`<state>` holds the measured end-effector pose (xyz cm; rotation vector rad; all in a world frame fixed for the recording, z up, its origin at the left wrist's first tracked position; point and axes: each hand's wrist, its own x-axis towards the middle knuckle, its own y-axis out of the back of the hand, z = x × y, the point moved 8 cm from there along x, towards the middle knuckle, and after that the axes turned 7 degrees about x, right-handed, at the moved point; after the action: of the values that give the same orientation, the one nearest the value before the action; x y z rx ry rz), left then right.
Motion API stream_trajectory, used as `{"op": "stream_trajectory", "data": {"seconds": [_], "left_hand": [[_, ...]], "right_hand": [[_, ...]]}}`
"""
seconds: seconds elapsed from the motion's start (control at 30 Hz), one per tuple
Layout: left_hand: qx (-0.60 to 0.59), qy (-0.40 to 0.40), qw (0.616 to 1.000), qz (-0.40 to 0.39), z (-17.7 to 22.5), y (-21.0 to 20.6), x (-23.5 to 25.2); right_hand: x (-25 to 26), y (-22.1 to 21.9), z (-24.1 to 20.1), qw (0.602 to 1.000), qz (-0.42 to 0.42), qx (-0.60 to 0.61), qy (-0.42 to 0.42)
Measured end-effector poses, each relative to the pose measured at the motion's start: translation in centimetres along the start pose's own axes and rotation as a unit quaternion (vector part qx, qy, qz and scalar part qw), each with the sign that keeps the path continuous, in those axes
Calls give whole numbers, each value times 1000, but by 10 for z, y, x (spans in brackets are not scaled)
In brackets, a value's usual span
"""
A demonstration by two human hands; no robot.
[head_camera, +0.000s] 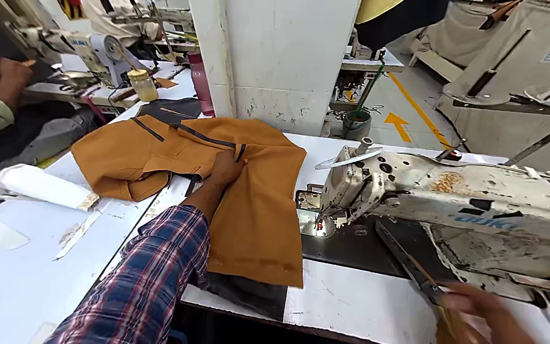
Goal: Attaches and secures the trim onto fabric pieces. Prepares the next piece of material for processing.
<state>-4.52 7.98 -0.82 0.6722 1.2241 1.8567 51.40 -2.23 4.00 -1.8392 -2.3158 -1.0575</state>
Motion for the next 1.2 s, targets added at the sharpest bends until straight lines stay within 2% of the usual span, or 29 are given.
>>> {"op": "stream_trajectory", "data": {"seconds": [0.03,0.13,0.23,0.33,0.43,0.53,0.63,0.7,0.73,0.8,0.9,1.0,1.1,1.2], "left_hand": [[-6,5,1000,4,0,-3,2],[-16,-7,1000,-8,-1,-7,-2],[-23,-8,998,-64,-12,3,-21],[-25,-9,989,-146,-36,12,-51],[1,-21,973,-232,-54,20,-96],[-35,2,953,-302,-67,22,-135],[-236,22,916,-323,-75,31,-154],[-349,28,888,-297,-74,44,-158],[-377,34,884,-276,-72,50,-159],[-400,35,881,-251,-66,57,-160],[-401,11,877,-263,-62,58,-156],[-395,-2,875,-281,-68,59,-160],[-310,-51,888,-336,-70,58,-188],[-193,-80,879,-430,-68,33,-207]], "right_hand": [[-7,-52,2,997,-71,-4,5],[-6,-170,-4,987,-137,-83,-19],[18,-220,-15,982,-128,-141,-7],[31,-245,-22,982,-166,-88,-19],[33,-249,-29,970,-217,23,-104],[25,-245,-30,939,-215,165,-210],[11,-246,-38,858,-186,355,-321],[7,-246,-48,791,-160,453,-379],[4,-245,-50,777,-151,465,-396],[-1,-248,-49,794,-164,432,-395],[-4,-257,-39,858,-221,315,-340],[1,-245,-37,884,-219,281,-302],[2,-208,-39,891,-220,280,-280],[-6,-181,-21,907,-255,200,-268]]}}
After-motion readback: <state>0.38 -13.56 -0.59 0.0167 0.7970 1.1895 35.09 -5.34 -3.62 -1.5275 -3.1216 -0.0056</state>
